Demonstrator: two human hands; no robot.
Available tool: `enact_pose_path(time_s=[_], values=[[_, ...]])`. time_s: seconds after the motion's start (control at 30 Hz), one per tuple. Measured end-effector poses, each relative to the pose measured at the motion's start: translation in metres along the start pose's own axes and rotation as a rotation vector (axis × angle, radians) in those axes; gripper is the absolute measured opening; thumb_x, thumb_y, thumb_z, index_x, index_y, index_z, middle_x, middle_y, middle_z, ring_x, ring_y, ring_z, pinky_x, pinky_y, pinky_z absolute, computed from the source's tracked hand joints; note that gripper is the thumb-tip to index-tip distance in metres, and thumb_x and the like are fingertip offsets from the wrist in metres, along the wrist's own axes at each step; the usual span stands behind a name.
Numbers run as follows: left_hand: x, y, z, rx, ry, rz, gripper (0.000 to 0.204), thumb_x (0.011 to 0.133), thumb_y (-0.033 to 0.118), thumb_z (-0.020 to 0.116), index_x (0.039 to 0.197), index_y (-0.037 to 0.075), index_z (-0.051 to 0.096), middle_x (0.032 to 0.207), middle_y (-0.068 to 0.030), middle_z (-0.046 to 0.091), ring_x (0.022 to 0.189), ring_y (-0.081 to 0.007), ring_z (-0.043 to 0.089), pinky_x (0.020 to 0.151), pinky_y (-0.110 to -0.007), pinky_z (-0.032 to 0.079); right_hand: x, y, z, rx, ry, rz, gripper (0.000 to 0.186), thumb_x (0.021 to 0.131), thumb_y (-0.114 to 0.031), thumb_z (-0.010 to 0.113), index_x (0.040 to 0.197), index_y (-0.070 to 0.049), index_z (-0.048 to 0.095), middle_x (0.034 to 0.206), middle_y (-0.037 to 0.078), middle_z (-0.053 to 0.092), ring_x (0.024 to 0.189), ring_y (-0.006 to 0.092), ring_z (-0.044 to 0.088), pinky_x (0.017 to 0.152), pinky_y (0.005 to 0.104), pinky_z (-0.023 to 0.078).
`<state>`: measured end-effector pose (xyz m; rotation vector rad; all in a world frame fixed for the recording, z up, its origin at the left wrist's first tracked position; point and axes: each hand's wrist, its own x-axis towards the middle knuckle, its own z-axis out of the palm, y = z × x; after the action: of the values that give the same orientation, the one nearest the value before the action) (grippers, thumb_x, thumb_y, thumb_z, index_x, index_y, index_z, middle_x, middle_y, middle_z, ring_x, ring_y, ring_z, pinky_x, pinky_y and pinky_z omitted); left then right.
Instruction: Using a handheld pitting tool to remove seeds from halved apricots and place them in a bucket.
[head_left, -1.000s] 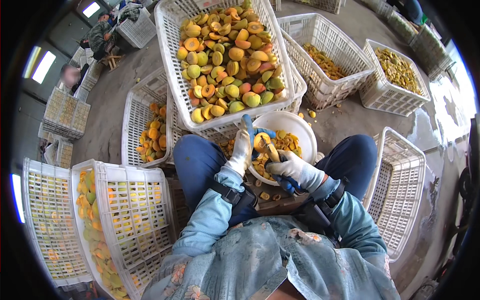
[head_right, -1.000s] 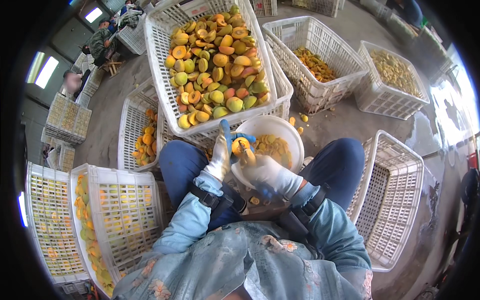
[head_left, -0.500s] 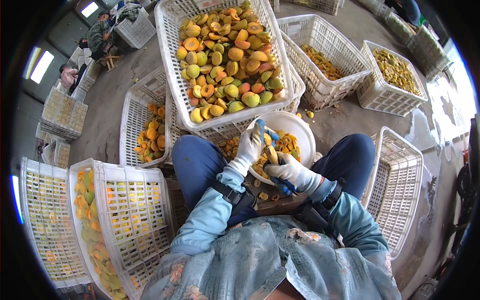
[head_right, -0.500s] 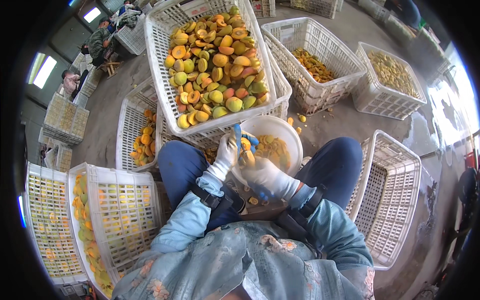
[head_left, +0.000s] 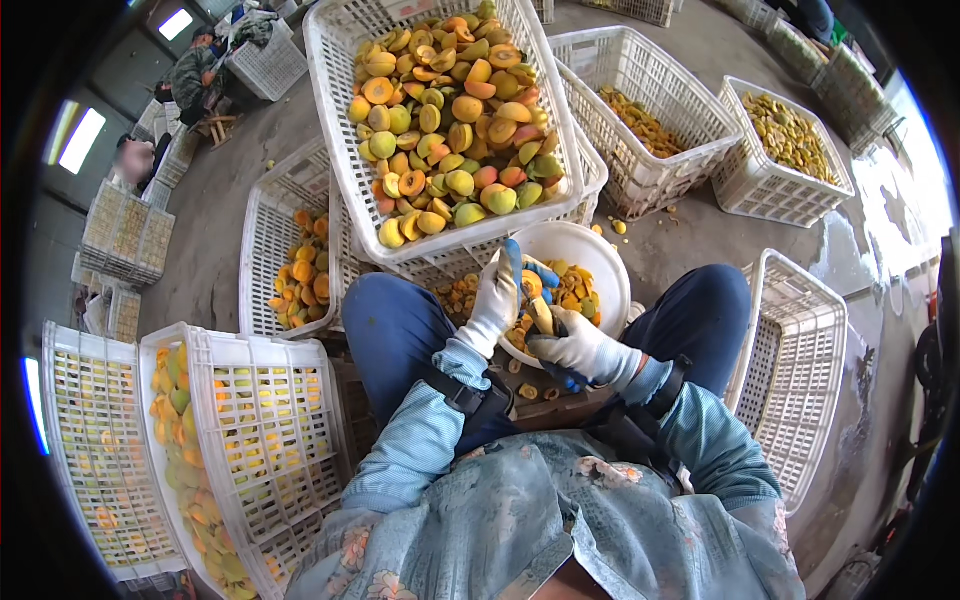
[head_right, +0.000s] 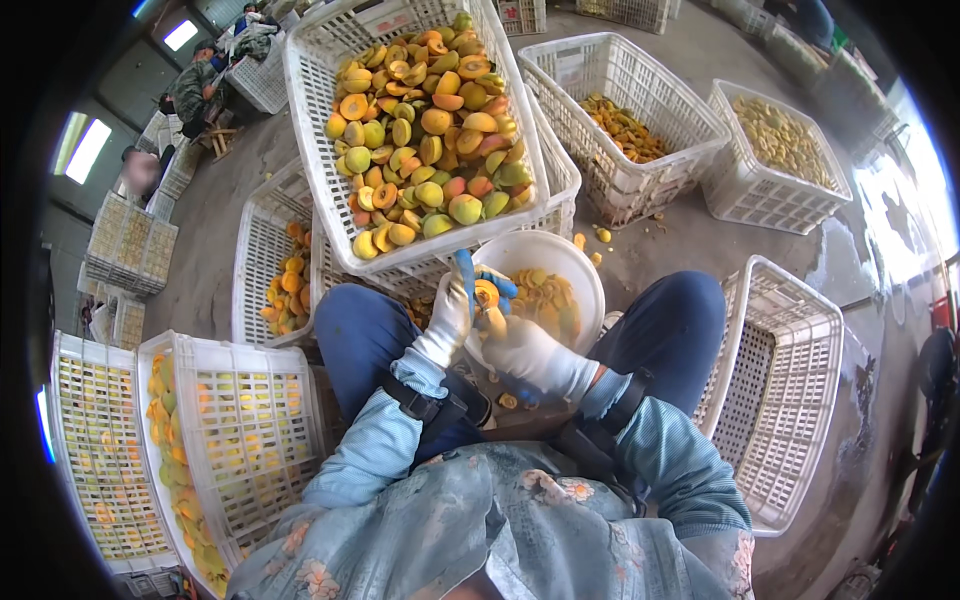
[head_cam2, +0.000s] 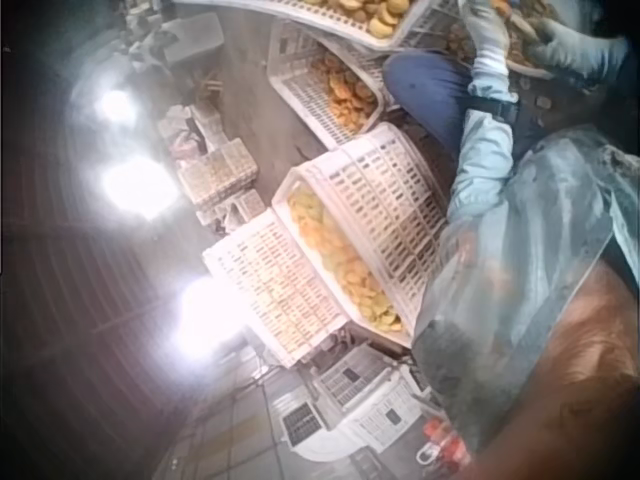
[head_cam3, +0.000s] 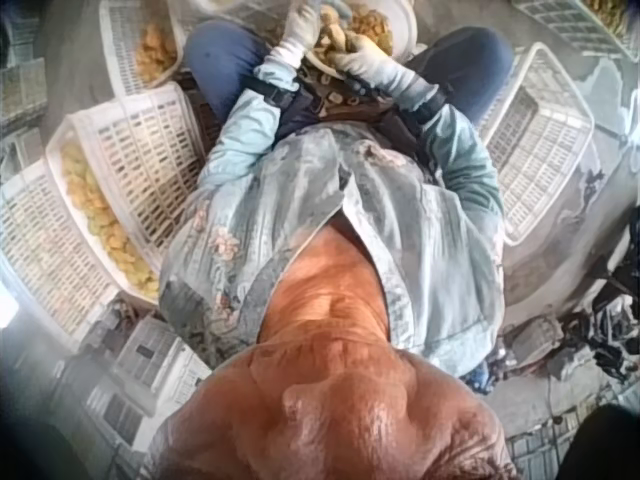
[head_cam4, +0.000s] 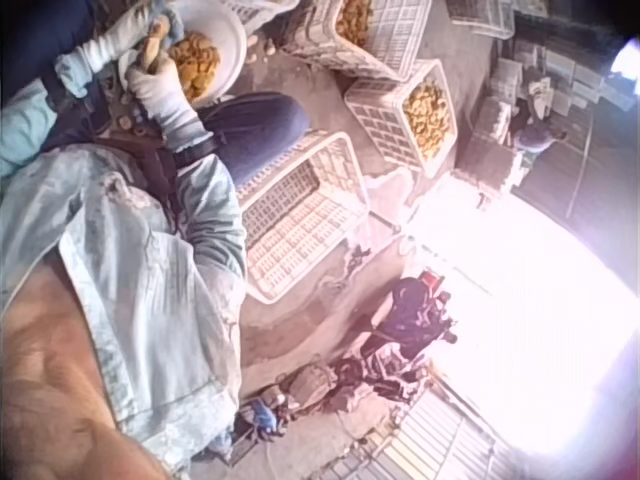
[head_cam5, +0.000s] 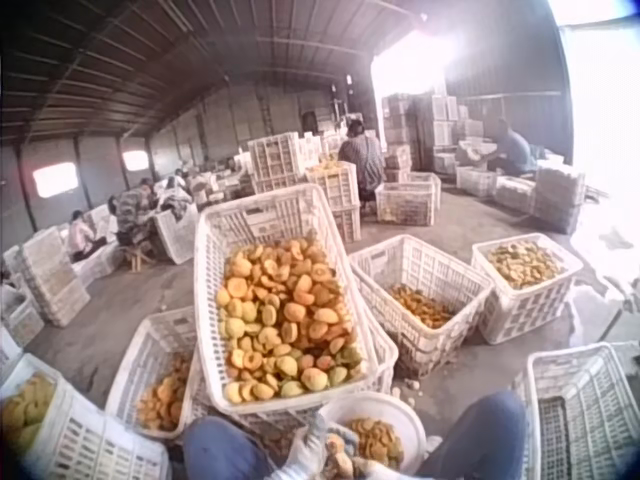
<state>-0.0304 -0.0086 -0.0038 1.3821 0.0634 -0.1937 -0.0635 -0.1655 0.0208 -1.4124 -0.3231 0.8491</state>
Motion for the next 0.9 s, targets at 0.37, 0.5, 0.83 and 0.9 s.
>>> enact_pose_path(time_s=[0.37, 0.5, 0.83, 0.9], values=[[-0.001, 0.005, -0.003, -0.100, -0.097, -0.133, 0.088, 0.078, 0.077, 0.023, 0.073, -0.002, 0.061, 0.069, -0.0098, 0.062, 0.056, -0.0147, 0.057, 0.053, -0.024, 0.048, 0.000, -0.003, -0.004, -0.132, -0.075, -0.030, 0.028, 0.080, -0.011, 0.064, 0.105, -0.002, 0.055, 0.076, 0.000, 0.060, 0.072, 0.0094, 0.057, 0.065, 0.0238, 0.047], [-0.002, -0.010, 0.005, -0.128, 0.061, 0.014, 0.085, 0.079, 0.075, 0.025, 0.074, -0.002, 0.060, 0.068, -0.0103, 0.061, 0.055, -0.0151, 0.056, 0.056, -0.025, 0.049, -0.008, -0.023, 0.005, 0.102, -0.048, 0.247, 0.028, 0.079, -0.013, 0.064, 0.103, -0.002, 0.055, 0.074, 0.001, 0.058, 0.070, 0.0100, 0.057, 0.062, 0.0230, 0.047], [-0.005, 0.006, 0.001, -0.152, -0.155, -0.159, 0.090, 0.073, 0.080, 0.021, 0.075, 0.000, 0.060, 0.070, -0.0090, 0.061, 0.062, -0.0170, 0.059, 0.055, -0.026, 0.049, 0.009, 0.042, -0.015, -0.252, -0.059, -0.321, 0.024, 0.081, -0.006, 0.060, 0.104, -0.003, 0.055, 0.078, 0.000, 0.059, 0.070, 0.0088, 0.057, 0.061, 0.0227, 0.047], [-0.003, 0.000, 0.002, -0.190, -0.070, -0.080, 0.086, 0.076, 0.078, 0.023, 0.074, -0.001, 0.060, 0.068, -0.0099, 0.061, 0.060, -0.0174, 0.058, 0.055, -0.026, 0.049, 0.002, 0.010, 0.000, -0.156, -0.031, -0.128, 0.025, 0.080, -0.007, 0.062, 0.104, -0.004, 0.055, 0.077, 0.000, 0.059, 0.069, 0.0083, 0.057, 0.059, 0.0226, 0.047]])
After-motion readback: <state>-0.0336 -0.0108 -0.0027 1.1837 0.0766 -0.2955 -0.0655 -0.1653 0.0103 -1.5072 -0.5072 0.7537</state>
